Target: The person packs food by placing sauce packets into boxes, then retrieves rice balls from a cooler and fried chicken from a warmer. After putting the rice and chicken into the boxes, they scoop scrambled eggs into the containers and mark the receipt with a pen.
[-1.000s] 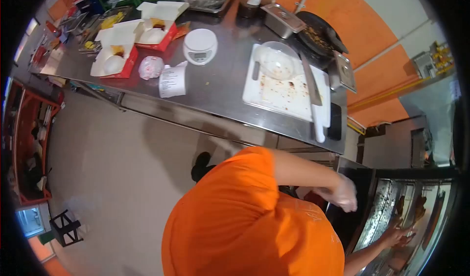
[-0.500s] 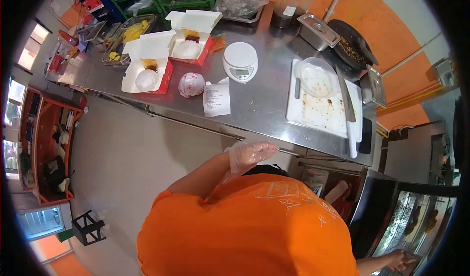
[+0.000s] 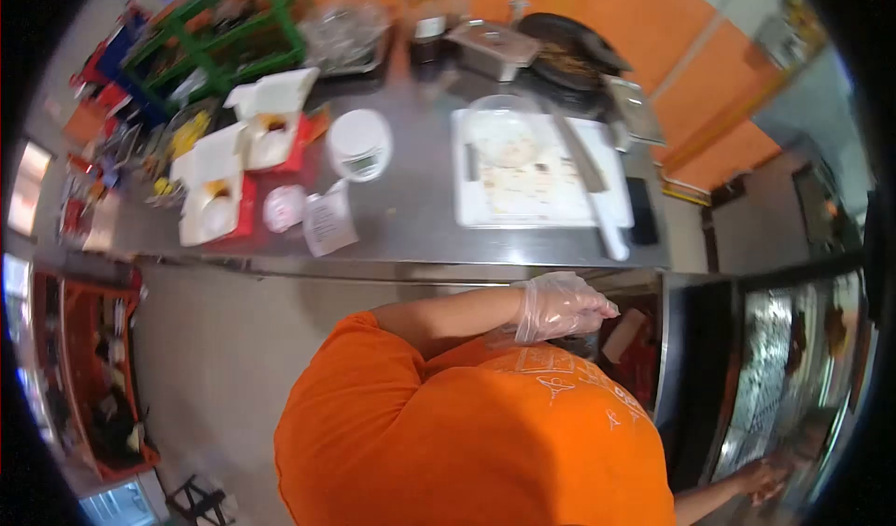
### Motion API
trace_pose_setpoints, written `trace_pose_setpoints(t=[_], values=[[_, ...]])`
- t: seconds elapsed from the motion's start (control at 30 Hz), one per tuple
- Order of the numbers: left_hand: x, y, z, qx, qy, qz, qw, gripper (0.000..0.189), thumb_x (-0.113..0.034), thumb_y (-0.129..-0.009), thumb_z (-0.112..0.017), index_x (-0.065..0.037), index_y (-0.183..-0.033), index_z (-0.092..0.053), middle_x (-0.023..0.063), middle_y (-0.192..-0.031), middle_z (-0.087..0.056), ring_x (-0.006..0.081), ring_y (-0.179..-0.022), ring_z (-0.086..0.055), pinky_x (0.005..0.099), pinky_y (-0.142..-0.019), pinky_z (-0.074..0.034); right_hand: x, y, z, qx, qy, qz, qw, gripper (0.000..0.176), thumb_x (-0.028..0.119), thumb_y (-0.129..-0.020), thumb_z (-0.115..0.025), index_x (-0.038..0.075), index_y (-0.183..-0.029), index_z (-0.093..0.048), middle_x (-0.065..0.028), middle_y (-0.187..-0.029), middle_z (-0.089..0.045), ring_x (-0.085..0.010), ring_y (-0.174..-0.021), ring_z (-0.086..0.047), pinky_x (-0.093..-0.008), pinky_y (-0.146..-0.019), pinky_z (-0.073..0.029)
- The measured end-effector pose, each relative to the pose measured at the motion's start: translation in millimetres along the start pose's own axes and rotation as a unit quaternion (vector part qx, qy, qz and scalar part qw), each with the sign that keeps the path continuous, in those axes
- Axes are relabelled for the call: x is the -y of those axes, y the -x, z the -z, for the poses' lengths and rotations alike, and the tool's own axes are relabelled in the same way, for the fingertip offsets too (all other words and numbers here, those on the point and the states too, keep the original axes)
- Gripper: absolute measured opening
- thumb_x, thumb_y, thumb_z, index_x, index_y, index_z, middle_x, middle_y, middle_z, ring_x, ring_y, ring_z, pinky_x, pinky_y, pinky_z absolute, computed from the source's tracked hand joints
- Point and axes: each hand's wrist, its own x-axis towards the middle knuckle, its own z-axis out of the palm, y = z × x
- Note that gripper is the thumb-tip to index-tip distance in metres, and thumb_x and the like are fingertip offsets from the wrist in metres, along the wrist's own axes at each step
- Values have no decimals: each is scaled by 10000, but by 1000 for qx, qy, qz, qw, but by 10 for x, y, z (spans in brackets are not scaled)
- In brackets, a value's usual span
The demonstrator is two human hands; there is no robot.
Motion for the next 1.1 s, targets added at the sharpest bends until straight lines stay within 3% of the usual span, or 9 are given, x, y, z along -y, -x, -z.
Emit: trace_pose_setpoints(t=[0.07,0.17,0.2,0.3,0.4,0.57,0.6,0.67,1.1], values=[[-181,-567,-257,11,-82,-83,993,340,-295,-847,-455,-106,-1111,-558,134,-1114,-557,337,-1017,-517,427,-838,-427,76,-59,-114,-71,-367,-148,916,437,270,-877,-411,92,-1275,-400,-127,-1273,-441,-257,-1100,-447,-442,-982,-288],[-571,-1343,-590,56,-115,-204,971,316,-275,-858,-447,-112,-1105,-562,111,-1114,-569,302,-1013,-532,412,-848,-427,-77,94,63,-113,-432,-156,881,451,209,-865,-502,59,-1280,-405,-121,-1306,-425,-264,-1133,-426,-399,-985,-297],[-690,-1601,-713,57,-120,-246,960,310,-269,-860,-449,-120,-1107,-562,103,-1113,-571,295,-1013,-534,404,-854,-425,186,131,-158,-176,-639,-206,719,530,338,-900,-442,108,-1360,-313,-110,-1408,-288,-258,-1191,-346,-423,-961,-233],[-1280,-2307,-944,92,-129,-304,939,281,-235,-855,-475,-119,-1095,-564,96,-1104,-574,295,-1015,-532,386,-868,-424,-475,-25,396,-12,-659,-258,707,530,229,-764,-611,112,-1256,-452,-130,-1275,-409,-278,-1177,-339,-410,-961,-228],[-1820,-2842,-1284,80,-91,-341,932,227,-142,-816,-544,-104,-1036,-580,93,-1061,-593,291,-950,-565,363,-815,-458,-427,19,160,-50,-700,-256,665,522,239,-730,-633,80,-1201,-477,-116,-1262,-364,-276,-1155,-327,-432,-946,-202],[-2400,-3875,-1407,-3,-341,-511,789,224,-121,-794,-528,-117,-1011,-585,61,-1014,-589,277,-938,-555,384,-810,-449,-447,187,-29,-79,-710,-223,663,468,257,-714,-640,66,-1125,-525,-92,-1214,-370,-253,-1100,-373,-448,-959,-166],[-2519,-4086,-1469,-31,-296,-430,852,278,-132,-799,-529,-132,-1075,-560,76,-1072,-570,273,-995,-528,375,-848,-429,-449,202,-60,-76,-718,-223,655,451,244,-700,-649,72,-1101,-537,-87,-1220,-374,-254,-1080,-394,-449,-964,-162],[-2727,-4558,-1469,-12,-329,-333,884,365,-216,-836,-546,-139,-1190,-503,100,-1141,-544,243,-1082,-490,344,-935,-377,-427,200,-116,-77,-729,-230,640,457,224,-683,-653,77,-1100,-539,-83,-1220,-384,-251,-1074,-398,-450,-963,-163],[-2614,-5391,-1542,60,-308,-197,929,386,-235,-839,-543,-120,-1203,-486,79,-1158,-543,226,-1089,-498,337,-930,-384,-442,230,-88,-63,-751,-250,607,509,193,-647,-668,107,-1132,-540,-52,-1200,-421,-224,-1070,-401,-437,-953,-189]])
